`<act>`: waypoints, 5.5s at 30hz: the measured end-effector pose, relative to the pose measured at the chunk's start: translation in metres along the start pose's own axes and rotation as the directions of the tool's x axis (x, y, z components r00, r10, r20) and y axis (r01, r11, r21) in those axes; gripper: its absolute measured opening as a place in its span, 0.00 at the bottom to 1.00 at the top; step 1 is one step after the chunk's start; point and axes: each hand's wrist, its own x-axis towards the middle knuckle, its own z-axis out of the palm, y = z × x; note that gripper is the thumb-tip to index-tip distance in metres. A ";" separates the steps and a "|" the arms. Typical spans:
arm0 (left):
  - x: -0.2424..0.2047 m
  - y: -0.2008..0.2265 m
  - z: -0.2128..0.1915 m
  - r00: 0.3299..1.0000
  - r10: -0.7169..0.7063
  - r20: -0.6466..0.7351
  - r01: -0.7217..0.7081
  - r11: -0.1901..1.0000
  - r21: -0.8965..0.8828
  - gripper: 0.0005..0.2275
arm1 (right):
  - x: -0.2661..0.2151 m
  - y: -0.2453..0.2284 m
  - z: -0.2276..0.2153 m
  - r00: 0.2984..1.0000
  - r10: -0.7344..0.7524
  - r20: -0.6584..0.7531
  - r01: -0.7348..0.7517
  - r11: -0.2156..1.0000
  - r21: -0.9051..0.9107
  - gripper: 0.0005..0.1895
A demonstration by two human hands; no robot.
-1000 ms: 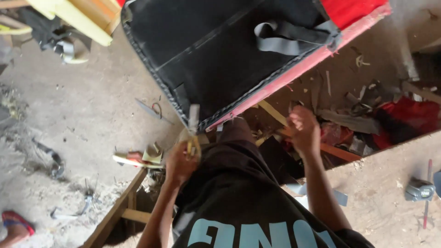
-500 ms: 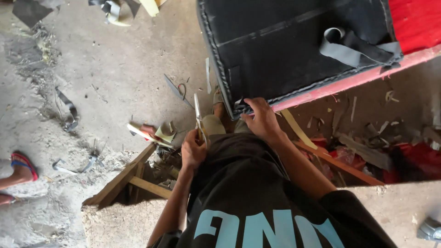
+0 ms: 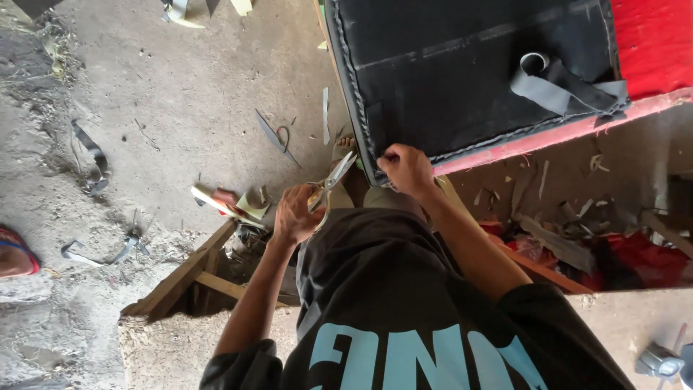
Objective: The person upholsters a seat by stretching a black cover with red stitching over a cushion. They use a staple gun to secure the cover to the underside of the seat base and then trim the excess material with scissors.
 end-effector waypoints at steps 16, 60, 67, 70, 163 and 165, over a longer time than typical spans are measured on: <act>0.053 0.009 -0.031 0.937 0.204 0.284 -0.309 0.863 0.399 0.21 | -0.012 -0.006 -0.021 0.984 -0.176 0.036 0.164 0.963 0.215 0.22; 0.094 0.062 -0.015 0.856 0.356 0.373 -0.516 0.564 0.645 0.21 | 0.052 -0.001 -0.019 0.787 -0.451 0.421 0.483 0.875 0.036 0.06; 0.083 0.065 0.029 0.879 0.444 0.174 -0.401 0.492 0.773 0.11 | 0.041 -0.019 -0.031 0.781 -0.464 0.419 0.485 0.872 0.063 0.08; 0.079 0.061 0.033 0.910 0.387 0.147 -0.355 0.547 0.758 0.10 | 0.041 -0.021 -0.031 0.771 -0.473 0.427 0.495 0.866 0.067 0.09; 0.103 0.154 0.031 0.624 -0.691 0.365 0.764 0.636 -0.104 0.15 | 0.110 0.373 -0.256 0.799 0.489 -0.349 -0.467 0.871 0.152 0.31; 0.117 0.165 0.023 0.595 -0.735 0.326 0.783 0.621 -0.030 0.22 | 0.097 0.368 -0.250 0.787 0.304 -0.537 -0.300 0.949 0.097 0.23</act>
